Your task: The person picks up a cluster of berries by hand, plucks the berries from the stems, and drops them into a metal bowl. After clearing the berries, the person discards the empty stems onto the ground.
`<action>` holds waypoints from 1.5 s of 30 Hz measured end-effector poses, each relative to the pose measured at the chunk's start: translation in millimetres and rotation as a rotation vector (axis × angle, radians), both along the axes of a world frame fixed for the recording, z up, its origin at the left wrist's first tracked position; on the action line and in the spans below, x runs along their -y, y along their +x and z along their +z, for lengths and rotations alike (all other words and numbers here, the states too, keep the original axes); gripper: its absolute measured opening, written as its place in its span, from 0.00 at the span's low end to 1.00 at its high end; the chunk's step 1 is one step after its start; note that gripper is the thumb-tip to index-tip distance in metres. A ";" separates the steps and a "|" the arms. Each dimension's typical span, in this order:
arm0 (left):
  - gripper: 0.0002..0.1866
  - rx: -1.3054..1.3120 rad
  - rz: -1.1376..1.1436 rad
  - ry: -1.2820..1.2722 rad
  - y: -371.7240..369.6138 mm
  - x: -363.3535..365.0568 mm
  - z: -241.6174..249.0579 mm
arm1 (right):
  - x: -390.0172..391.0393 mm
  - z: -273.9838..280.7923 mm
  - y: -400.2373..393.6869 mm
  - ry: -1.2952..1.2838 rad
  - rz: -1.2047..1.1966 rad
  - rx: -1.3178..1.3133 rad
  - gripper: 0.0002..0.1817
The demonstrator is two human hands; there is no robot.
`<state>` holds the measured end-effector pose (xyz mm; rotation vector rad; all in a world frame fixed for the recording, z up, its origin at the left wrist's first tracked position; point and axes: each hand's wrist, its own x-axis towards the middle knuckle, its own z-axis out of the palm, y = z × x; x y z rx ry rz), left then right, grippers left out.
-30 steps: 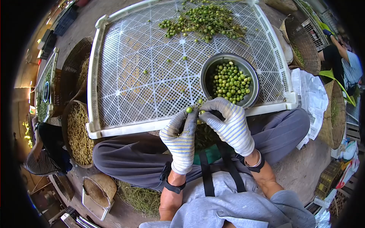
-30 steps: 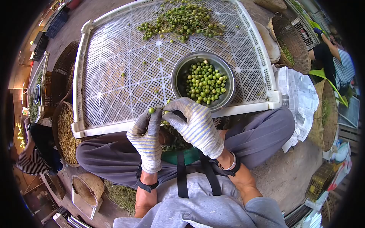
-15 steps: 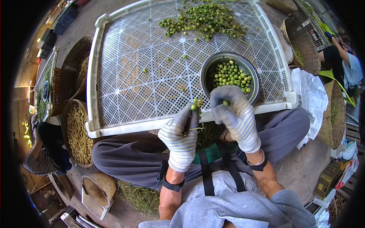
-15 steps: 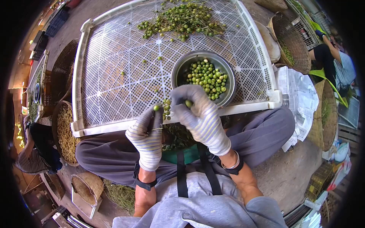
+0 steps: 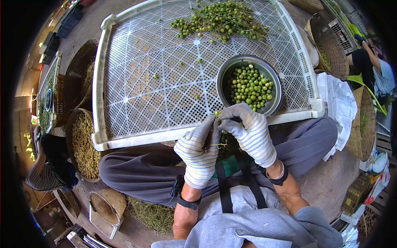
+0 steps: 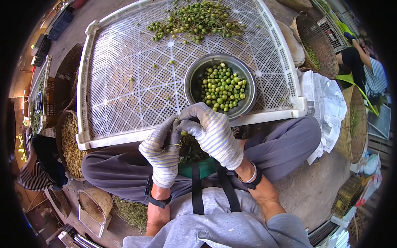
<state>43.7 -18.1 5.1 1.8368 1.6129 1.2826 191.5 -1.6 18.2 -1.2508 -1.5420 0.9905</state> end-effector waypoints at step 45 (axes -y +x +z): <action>0.06 1.287 -0.106 -0.882 1.3 -3.0 6.7 | -16.9 -8.5 9.9 -0.318 -0.121 -0.703 0.19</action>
